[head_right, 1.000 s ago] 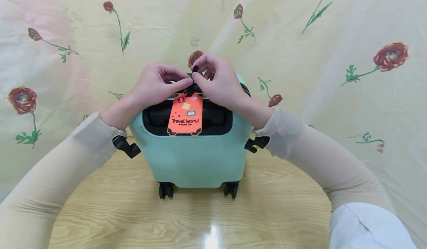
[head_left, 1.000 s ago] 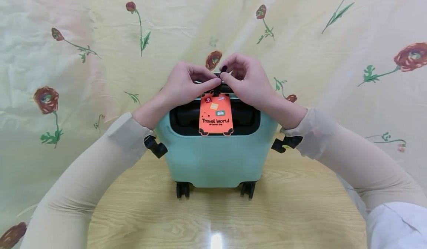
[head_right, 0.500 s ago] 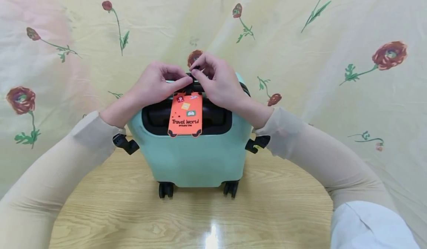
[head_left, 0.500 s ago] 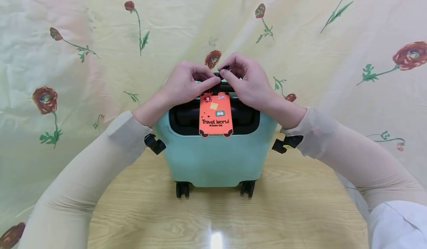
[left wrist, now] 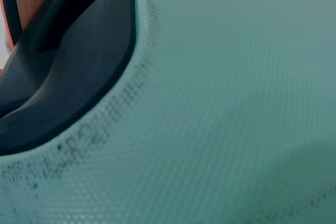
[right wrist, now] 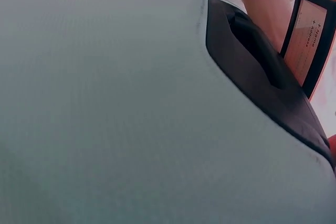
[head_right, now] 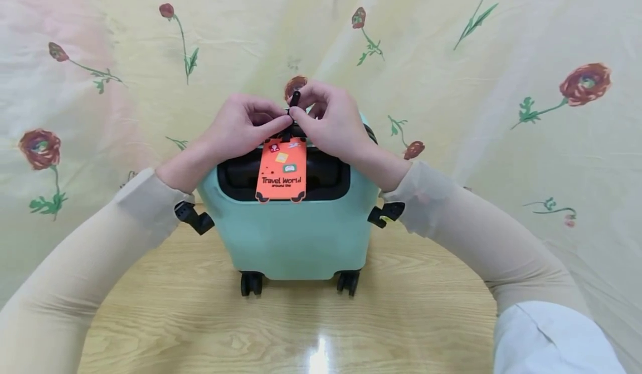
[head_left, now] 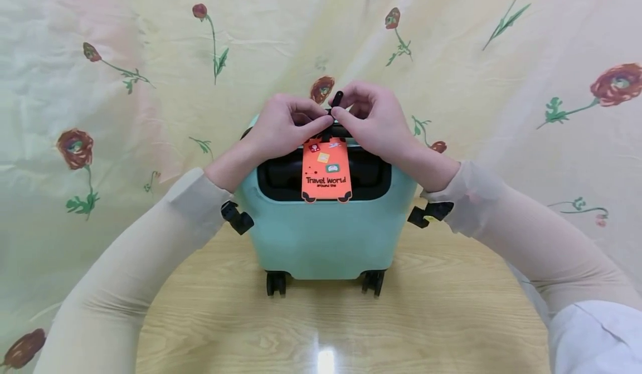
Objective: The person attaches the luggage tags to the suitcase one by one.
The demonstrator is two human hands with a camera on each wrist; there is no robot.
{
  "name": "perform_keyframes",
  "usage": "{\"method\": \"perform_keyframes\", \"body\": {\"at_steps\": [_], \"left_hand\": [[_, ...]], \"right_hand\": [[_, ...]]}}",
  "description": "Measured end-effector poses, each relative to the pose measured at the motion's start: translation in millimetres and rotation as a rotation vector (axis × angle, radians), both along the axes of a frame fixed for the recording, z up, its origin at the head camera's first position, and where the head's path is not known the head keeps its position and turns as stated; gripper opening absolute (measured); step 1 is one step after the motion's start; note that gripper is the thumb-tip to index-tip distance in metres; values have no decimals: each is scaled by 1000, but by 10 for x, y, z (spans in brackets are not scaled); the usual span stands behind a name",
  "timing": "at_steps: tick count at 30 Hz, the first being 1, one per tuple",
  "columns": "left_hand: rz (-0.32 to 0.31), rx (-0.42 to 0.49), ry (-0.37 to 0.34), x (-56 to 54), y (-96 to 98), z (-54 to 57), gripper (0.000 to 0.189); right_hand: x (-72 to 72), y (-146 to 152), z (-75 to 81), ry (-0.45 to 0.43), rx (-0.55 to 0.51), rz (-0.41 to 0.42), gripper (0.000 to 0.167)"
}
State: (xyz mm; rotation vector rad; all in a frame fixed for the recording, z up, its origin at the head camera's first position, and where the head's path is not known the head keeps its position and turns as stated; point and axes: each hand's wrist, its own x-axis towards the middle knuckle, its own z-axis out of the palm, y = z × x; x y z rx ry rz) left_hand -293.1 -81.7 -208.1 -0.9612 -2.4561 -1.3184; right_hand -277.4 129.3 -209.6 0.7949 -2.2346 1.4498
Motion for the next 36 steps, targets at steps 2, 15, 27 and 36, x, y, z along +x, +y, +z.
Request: {"method": "perform_keyframes", "body": {"at_steps": [2, 15, 27, 36], "left_hand": [[4, -1, -5, -7, 8, -5, 15], [34, -43, 28, 1, -22, 30, 16], [25, -63, 12, -12, -24, 5, 22], [36, -40, 7, -3, -2, -7, 21]], "right_hand": [[-7, 10, -10, 6, 34, -20, 12], [-8, -24, -48, 65, 14, 27, 11], [-12, -5, -21, 1, -26, 4, 12], [-17, 20, -3, -29, 11, -54, 15]]}}
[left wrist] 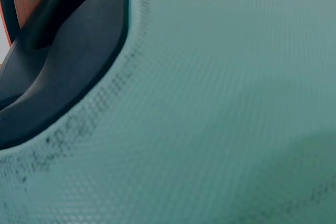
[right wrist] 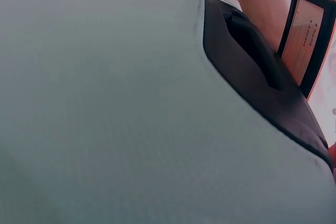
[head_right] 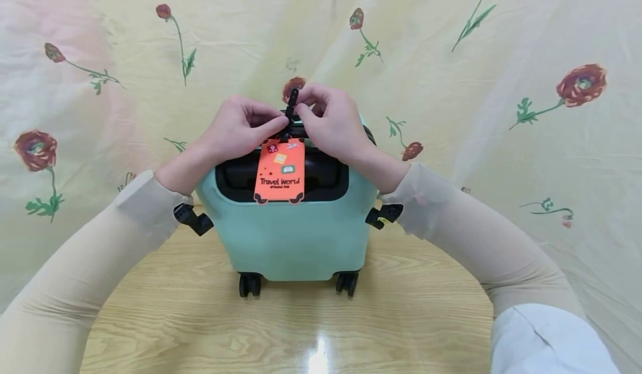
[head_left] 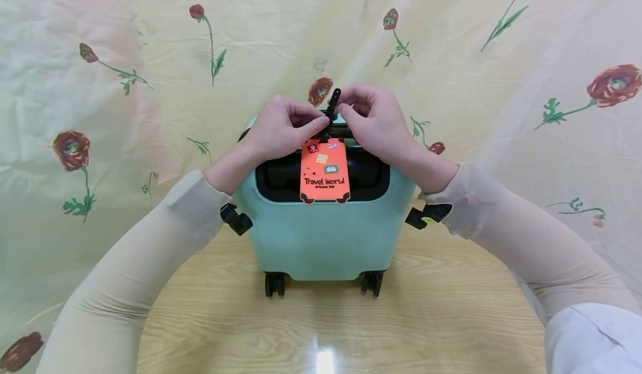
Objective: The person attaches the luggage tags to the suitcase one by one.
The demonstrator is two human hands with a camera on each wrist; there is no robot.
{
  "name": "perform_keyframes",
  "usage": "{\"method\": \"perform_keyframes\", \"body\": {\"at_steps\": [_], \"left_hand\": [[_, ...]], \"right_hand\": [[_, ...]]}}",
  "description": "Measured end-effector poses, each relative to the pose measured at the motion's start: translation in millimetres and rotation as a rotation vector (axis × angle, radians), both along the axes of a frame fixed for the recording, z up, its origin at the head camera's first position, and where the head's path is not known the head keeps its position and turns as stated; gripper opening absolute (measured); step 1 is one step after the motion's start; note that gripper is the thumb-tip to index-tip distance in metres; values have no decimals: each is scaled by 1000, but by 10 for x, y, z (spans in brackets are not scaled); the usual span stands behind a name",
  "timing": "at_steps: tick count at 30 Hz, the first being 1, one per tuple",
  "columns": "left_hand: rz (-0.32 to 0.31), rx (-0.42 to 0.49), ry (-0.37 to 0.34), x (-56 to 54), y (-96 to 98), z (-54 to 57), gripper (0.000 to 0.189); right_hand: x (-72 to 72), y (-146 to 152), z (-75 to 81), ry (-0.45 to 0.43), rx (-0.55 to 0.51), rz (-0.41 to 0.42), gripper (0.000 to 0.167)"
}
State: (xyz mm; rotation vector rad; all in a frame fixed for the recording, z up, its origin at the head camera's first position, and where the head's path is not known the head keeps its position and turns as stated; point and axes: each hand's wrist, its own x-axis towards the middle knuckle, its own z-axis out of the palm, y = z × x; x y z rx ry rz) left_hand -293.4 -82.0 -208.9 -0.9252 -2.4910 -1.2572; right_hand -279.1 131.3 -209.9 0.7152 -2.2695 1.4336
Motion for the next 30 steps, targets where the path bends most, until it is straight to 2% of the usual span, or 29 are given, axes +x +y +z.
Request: {"method": "perform_keyframes", "body": {"at_steps": [6, 11, 17, 21, 24, 26, 28, 30], "left_hand": [[14, -2, -3, 13, 25, 7, 19], [23, 1, 8, 15, 12, 17, 18], [10, -27, 95, -7, 7, 12, 19], [14, -114, 186, -4, -33, 34, 21], [58, -182, 244, 61, -181, 96, 25], [114, -227, 287, 120, -345, 120, 29], [186, -272, 314, 183, -542, 95, 35], [242, -301, 322, 258, -742, 12, 42]], "right_hand": [[33, -4, -2, 18, 47, -23, 9], [40, -24, -12, 40, 42, -20, 8], [16, -25, 3, 37, 55, 0, 11], [4, 47, 47, 33, 189, -13, 20], [28, 193, 77, 38, 325, -22, 32], [63, 342, 76, 42, 394, -26, 39], [104, 511, 53, 52, 450, -41, 45], [159, 693, 1, 67, 509, -59, 51]]}}
